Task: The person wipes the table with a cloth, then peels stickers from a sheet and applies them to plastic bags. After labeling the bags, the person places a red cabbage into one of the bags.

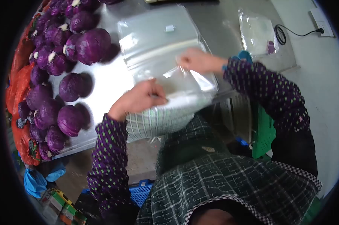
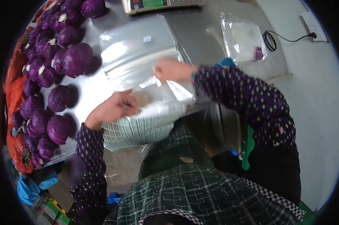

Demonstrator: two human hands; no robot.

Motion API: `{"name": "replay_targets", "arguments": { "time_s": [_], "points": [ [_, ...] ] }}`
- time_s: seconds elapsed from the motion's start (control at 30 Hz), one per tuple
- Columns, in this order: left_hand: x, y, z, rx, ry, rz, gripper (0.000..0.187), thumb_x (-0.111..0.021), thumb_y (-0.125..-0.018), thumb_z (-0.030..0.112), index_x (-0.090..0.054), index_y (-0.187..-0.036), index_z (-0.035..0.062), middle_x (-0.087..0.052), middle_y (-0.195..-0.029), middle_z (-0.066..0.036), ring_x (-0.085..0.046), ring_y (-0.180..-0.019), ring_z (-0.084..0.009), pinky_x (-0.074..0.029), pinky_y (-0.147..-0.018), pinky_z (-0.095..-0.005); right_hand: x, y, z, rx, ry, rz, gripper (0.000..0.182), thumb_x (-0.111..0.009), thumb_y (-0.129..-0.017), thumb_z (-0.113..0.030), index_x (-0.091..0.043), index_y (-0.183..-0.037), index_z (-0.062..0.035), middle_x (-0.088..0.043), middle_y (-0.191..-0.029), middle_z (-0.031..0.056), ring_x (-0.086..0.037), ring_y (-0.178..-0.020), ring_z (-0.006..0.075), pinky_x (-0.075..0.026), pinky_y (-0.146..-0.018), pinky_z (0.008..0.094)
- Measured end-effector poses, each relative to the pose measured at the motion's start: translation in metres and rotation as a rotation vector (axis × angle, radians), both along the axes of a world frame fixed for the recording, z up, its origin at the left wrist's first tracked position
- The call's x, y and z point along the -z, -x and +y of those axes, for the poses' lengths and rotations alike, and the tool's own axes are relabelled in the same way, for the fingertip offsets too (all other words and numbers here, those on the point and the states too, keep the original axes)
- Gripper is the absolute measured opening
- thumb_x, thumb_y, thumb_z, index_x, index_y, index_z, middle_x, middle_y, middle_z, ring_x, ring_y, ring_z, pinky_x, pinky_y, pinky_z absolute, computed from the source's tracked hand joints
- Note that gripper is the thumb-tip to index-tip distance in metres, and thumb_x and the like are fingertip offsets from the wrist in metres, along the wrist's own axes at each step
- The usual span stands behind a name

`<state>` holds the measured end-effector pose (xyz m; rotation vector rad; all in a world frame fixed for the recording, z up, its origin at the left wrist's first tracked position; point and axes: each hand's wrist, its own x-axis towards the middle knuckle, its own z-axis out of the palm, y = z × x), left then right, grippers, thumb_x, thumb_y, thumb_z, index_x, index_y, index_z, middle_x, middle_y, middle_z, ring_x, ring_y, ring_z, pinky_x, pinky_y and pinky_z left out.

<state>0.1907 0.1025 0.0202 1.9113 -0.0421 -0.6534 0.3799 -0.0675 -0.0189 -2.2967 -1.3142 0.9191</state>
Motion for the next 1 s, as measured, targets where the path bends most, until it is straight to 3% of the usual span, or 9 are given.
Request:
{"name": "replay_targets", "arguments": {
  "time_s": [0.07, 0.1, 0.23, 0.27, 0.33, 0.47, 0.7, 0.9, 1.0],
  "points": [
    [0.021, 0.003, 0.002, -0.036, 0.018, 0.103, 0.013, -0.066, -0.08, 0.014, -0.067, -0.079, 0.0012, -0.062, -0.067, -0.011, -0.06, -0.068, -0.0201, -0.024, -0.114, -0.0369, -0.032, -0.06, 0.026, 0.234, -0.292, 0.105, 0.024, -0.054, -0.088, -0.025, -0.064, -0.084, -0.0026, -0.066, -0.073, 0.0113, -0.063, -0.064, 0.0208, -0.048, -0.057, 0.0367],
    [0.026, 0.002, 0.002, -0.037, 0.007, 0.075, 0.014, -0.066, -0.08, 0.015, -0.067, -0.078, 0.0004, -0.061, -0.067, -0.011, -0.059, -0.069, -0.0187, -0.026, -0.113, -0.0358, -0.034, -0.059, 0.018, 0.24, -0.286, 0.108, 0.024, -0.054, -0.088, -0.025, -0.064, -0.084, -0.0026, -0.066, -0.073, 0.0113, -0.063, -0.064, 0.0208, -0.048, -0.057, 0.0367],
    [0.026, 0.003, 0.009, -0.019, 0.021, 0.057, 0.017, -0.066, -0.081, 0.017, -0.066, -0.078, -0.0001, -0.059, -0.064, -0.009, -0.058, -0.073, -0.0148, -0.028, -0.11, -0.0326, -0.064, -0.01, -0.014, -0.034, -0.273, 0.217, 0.024, -0.064, -0.088, -0.024, -0.061, -0.096, -0.0022, -0.065, -0.078, 0.0074, -0.061, -0.069, 0.0156, -0.048, -0.064, 0.0296],
    [0.028, 0.002, 0.01, -0.024, 0.033, 0.047, 0.017, -0.066, -0.081, 0.017, -0.066, -0.078, -0.0001, -0.059, -0.064, -0.009, -0.058, -0.073, -0.0148, -0.028, -0.11, -0.0326, -0.054, 0.02, -0.035, -0.255, -0.338, 0.13, 0.021, -0.067, -0.083, -0.019, -0.056, -0.092, -0.0032, -0.063, -0.076, 0.0085, -0.061, -0.069, 0.0208, -0.048, -0.063, 0.0336],
    [0.032, 0.002, 0.012, -0.072, 0.063, 0.096, 0.018, -0.066, -0.081, 0.017, -0.065, -0.075, 0.0004, -0.057, -0.061, -0.007, -0.057, -0.074, -0.0134, -0.026, -0.111, -0.0327, -0.037, 0.051, -0.057, -0.267, -0.184, 0.255, 0.02, -0.067, -0.078, -0.012, -0.052, -0.088, -0.0033, -0.062, -0.076, 0.0119, -0.062, -0.07, 0.0293, -0.047, -0.064, 0.0384],
    [0.027, 0.001, 0.012, -0.019, 0.049, 0.081, 0.018, -0.066, -0.081, 0.017, -0.064, -0.073, 0.0011, -0.055, -0.059, -0.006, -0.056, -0.074, -0.0129, -0.023, -0.113, -0.0336, -0.031, 0.07, -0.066, -0.151, -0.272, 0.222, 0.021, -0.067, -0.075, -0.008, -0.056, -0.091, -0.0027, -0.064, -0.083, 0.0146, -0.063, -0.076, 0.0353, -0.048, -0.067, 0.0426],
    [0.029, 0.001, 0.01, 0.013, 0.045, 0.078, 0.018, -0.066, -0.081, 0.018, -0.064, -0.073, 0.0018, -0.057, -0.06, -0.006, -0.056, -0.072, -0.0143, -0.021, -0.114, -0.0346, -0.028, 0.082, -0.076, -0.199, -0.402, 0.046, 0.024, -0.07, -0.074, -0.011, -0.062, -0.095, -0.0036, -0.065, -0.083, 0.0129, -0.064, -0.075, 0.032, -0.051, -0.067, 0.0394],
    [0.031, 0.001, 0.008, -0.003, 0.001, -0.005, 0.014, -0.069, -0.078, 0.017, -0.067, -0.074, 0.0038, -0.062, -0.064, -0.008, -0.06, -0.072, -0.0174, -0.022, -0.114, -0.0389, -0.033, 0.09, -0.085, -0.171, -0.508, -0.265, 0.018, -0.073, -0.074, -0.013, -0.061, -0.085, -0.0071, -0.057, -0.073, 0.0072, -0.06, -0.066, 0.0261, -0.048, -0.057, 0.0375],
    [0.033, 0.004, 0.006, 0.0, 0.015, 0.009, 0.014, -0.069, -0.078, 0.017, -0.068, -0.074, 0.0037, -0.064, -0.066, -0.008, -0.06, -0.07, -0.0176, -0.023, -0.114, -0.0376, -0.028, 0.095, -0.085, -0.156, -0.51, -0.248, 0.019, -0.073, -0.074, -0.013, -0.061, -0.087, -0.006, -0.057, -0.073, 0.0073, -0.06, -0.066, 0.0257, -0.049, -0.058, 0.0367]
  ]
}}
